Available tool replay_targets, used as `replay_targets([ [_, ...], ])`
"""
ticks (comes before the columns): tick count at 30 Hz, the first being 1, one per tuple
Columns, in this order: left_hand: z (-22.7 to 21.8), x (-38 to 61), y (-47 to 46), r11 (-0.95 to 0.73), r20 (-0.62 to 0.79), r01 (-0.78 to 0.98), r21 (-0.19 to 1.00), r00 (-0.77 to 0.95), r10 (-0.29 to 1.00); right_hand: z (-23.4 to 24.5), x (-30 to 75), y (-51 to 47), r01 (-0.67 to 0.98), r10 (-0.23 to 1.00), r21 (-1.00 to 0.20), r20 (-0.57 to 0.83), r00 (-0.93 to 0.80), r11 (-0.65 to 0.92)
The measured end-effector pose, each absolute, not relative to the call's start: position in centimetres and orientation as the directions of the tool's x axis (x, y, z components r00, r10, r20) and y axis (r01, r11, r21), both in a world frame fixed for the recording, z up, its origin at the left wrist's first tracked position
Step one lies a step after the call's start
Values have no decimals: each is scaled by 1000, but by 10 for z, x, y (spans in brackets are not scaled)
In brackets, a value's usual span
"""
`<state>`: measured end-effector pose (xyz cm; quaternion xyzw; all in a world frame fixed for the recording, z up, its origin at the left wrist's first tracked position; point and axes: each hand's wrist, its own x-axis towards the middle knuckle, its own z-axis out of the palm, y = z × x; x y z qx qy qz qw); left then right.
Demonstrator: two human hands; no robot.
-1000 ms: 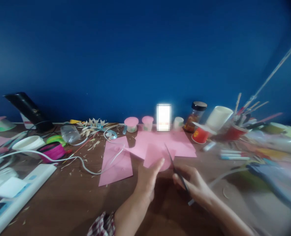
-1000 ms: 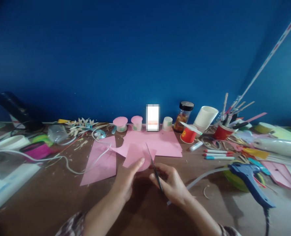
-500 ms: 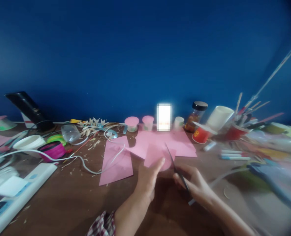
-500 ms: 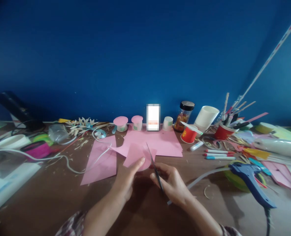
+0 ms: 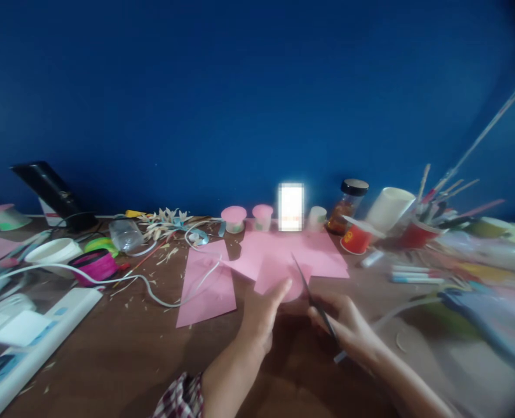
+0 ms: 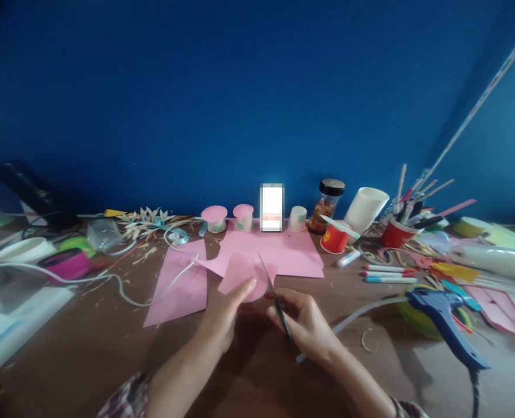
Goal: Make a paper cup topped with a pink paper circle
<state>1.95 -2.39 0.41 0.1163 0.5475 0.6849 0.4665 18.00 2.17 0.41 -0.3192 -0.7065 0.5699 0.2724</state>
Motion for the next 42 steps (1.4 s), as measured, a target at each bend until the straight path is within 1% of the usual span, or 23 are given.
replay_targets([
  [3,2,20,-23,7,-343,-508,861,-572,745,4,180,22,153,759,-980,-2,-651,128],
  [7,-2,21,-21,-22,-368,-539,842,-604,707,5,181,22,159,757,-982,-26,-652,103],
  [12,-1,21,-21,-59,-362,-560,826,-608,706,5,181,21,170,762,-980,-29,-647,107],
  [16,2,23,-24,-46,-347,-536,843,-607,715,5,179,20,151,766,-984,-25,-642,95],
  [19,3,26,-26,-5,-343,-513,859,-581,739,4,177,18,112,755,-992,-31,-655,56],
  [22,5,28,-28,-4,-325,-497,868,-572,753,4,176,17,91,757,-995,-38,-653,28],
  [27,11,28,-30,32,-343,-499,866,-546,765,4,176,17,119,764,-992,-37,-644,52],
  [31,13,27,-31,25,-329,-487,873,-551,767,4,176,18,119,765,-991,-32,-644,59],
  [35,10,26,-31,27,-342,-512,858,-532,775,5,175,18,125,763,-991,-40,-646,53],
  [42,2,27,-30,19,-314,-474,880,-552,773,5,177,19,100,752,-992,-12,-659,72],
])
